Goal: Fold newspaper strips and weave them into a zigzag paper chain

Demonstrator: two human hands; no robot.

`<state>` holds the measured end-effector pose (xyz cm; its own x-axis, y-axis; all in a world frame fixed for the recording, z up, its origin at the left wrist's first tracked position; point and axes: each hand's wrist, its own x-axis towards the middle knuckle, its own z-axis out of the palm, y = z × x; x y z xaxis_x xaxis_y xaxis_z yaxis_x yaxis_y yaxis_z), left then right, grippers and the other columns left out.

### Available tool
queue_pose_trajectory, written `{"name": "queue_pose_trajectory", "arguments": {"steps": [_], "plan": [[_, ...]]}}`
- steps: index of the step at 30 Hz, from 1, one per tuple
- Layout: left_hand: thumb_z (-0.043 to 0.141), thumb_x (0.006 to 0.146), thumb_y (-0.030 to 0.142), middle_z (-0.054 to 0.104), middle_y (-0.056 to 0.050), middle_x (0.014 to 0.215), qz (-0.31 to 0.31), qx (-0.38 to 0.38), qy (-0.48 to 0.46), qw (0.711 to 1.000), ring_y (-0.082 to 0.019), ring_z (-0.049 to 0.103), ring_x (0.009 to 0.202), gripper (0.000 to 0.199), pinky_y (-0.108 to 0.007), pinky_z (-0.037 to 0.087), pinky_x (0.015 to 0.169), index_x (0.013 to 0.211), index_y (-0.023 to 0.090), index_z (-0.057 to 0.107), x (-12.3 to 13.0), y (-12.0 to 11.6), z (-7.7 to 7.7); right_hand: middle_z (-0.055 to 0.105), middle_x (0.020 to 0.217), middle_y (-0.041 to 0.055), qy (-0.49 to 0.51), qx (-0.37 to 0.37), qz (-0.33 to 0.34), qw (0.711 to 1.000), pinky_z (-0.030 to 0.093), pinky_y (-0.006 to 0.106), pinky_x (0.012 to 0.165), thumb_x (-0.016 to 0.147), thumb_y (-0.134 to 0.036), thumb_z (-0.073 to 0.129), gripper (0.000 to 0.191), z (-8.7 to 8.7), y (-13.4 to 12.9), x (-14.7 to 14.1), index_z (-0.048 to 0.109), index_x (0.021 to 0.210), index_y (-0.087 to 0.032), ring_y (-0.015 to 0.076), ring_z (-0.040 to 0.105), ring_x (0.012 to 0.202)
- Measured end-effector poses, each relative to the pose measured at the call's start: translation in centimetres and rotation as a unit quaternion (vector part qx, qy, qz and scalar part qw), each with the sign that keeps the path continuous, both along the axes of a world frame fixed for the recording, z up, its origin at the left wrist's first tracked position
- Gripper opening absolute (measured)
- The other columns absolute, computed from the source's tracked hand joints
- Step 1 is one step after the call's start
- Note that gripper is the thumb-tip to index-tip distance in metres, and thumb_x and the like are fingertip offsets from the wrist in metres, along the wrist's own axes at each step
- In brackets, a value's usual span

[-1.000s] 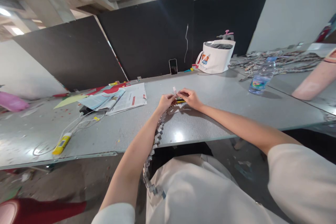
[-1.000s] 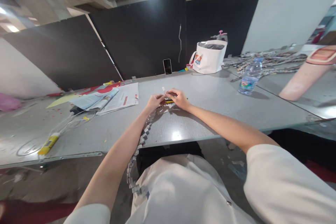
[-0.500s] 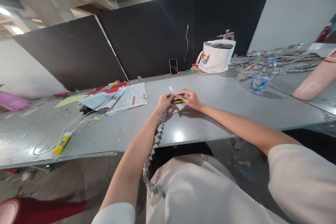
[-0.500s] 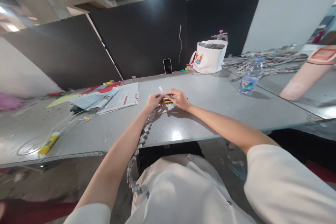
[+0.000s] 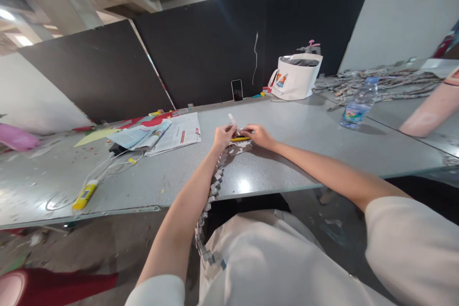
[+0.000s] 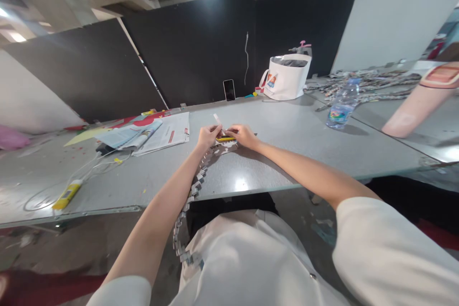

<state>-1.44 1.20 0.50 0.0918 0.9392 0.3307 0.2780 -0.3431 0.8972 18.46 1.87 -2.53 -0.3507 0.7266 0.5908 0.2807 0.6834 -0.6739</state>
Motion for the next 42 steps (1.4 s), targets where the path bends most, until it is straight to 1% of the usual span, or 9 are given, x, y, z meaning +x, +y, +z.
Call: {"name": "queue_pose_trajectory", "arguments": {"steps": [5,12,16,22,27,29,35,38,42], "plan": [[0.066,0.092,0.045,0.063,-0.002,0.060,-0.018,0.018,0.027,0.999,-0.014,0.055,0.058,0.038,-0.026,0.043,0.059,0.066,0.017,0.067,-0.01,-0.12,-0.13,0.080,0.089,0.0098,-0.010,-0.017,-0.023,1.000,0.050,0.037,0.076,0.099,-0.056,0.063,0.042,0.03,-0.22,-0.25,0.079,0.089,-0.019,0.0248,0.071,0.082],[0.063,0.094,0.047,0.064,-0.003,0.062,-0.032,0.042,0.058,0.997,-0.014,0.056,0.059,0.040,-0.028,0.043,0.060,0.065,0.018,0.066,-0.20,-0.20,-0.33,0.074,0.077,0.0088,-0.029,-0.024,-0.058,0.998,0.047,0.036,0.070,0.100,-0.059,0.060,0.047,0.05,-0.37,-0.54,0.073,0.080,-0.018,0.0227,0.066,0.074],[0.063,0.094,0.049,0.066,-0.004,0.063,-0.031,0.043,0.066,0.996,-0.015,0.057,0.059,0.041,-0.028,0.043,0.060,0.067,0.018,0.067,-0.25,-0.07,-0.40,0.072,0.074,0.0084,-0.020,-0.039,-0.061,0.997,0.047,0.035,0.070,0.099,-0.060,0.060,0.049,0.06,-0.46,-0.64,0.073,0.079,-0.018,0.0221,0.064,0.073],[0.064,0.093,0.052,0.067,-0.004,0.064,-0.042,0.038,0.078,0.995,-0.015,0.059,0.061,0.043,-0.028,0.044,0.062,0.068,0.017,0.067,-0.17,-0.11,-0.37,0.074,0.076,0.0088,-0.022,-0.057,-0.059,0.996,0.047,0.035,0.071,0.097,-0.062,0.059,0.051,0.04,-0.46,-0.56,0.075,0.079,-0.017,0.0233,0.067,0.076],[0.073,0.088,0.039,0.071,-0.005,0.070,-0.048,0.002,0.055,0.997,-0.016,0.062,0.065,0.025,-0.028,0.046,0.064,0.083,0.015,0.074,0.05,-0.21,-0.40,0.078,0.083,0.0116,-0.013,-0.064,-0.060,0.996,0.049,0.036,0.073,0.097,-0.060,0.061,0.048,-0.23,-0.24,-0.46,0.077,0.082,-0.018,0.0257,0.070,0.080],[0.074,0.087,0.035,0.070,-0.004,0.070,-0.052,-0.008,0.044,0.998,-0.015,0.061,0.064,0.021,-0.028,0.045,0.063,0.083,0.014,0.073,0.12,-0.18,-0.48,0.079,0.085,0.0125,-0.010,-0.067,-0.062,0.996,0.050,0.038,0.074,0.096,-0.060,0.064,0.046,-0.36,-0.14,-0.39,0.078,0.082,-0.018,0.0269,0.071,0.081],[0.074,0.088,0.036,0.063,-0.001,0.061,-0.069,-0.013,-0.029,0.997,-0.012,0.055,0.058,0.024,-0.027,0.043,0.061,0.078,0.015,0.070,0.26,0.20,-0.75,0.079,0.093,0.0114,0.034,-0.049,-0.025,0.998,0.053,0.039,0.082,0.093,-0.059,0.070,0.040,-0.36,-0.13,-0.31,0.076,0.090,-0.020,0.0258,0.071,0.087],[0.075,0.089,0.038,0.062,-0.001,0.062,-0.067,-0.014,-0.079,0.995,-0.012,0.055,0.059,0.025,-0.027,0.044,0.061,0.082,0.014,0.070,0.28,0.32,-0.82,0.077,0.092,0.0097,0.071,-0.059,-0.015,0.996,0.053,0.036,0.077,0.090,-0.062,0.072,0.044,-0.16,-0.44,-0.42,0.074,0.093,-0.019,0.0233,0.069,0.084],[0.076,0.089,0.037,0.065,-0.003,0.067,-0.075,-0.019,-0.103,0.992,-0.013,0.057,0.062,0.025,-0.028,0.046,0.064,0.082,0.014,0.071,0.31,0.12,-0.74,0.078,0.091,0.0088,0.044,-0.080,0.024,0.996,0.051,0.035,0.076,0.095,-0.064,0.065,0.047,0.07,-1.00,-0.45,0.078,0.092,-0.018,0.0232,0.069,0.084]]}}
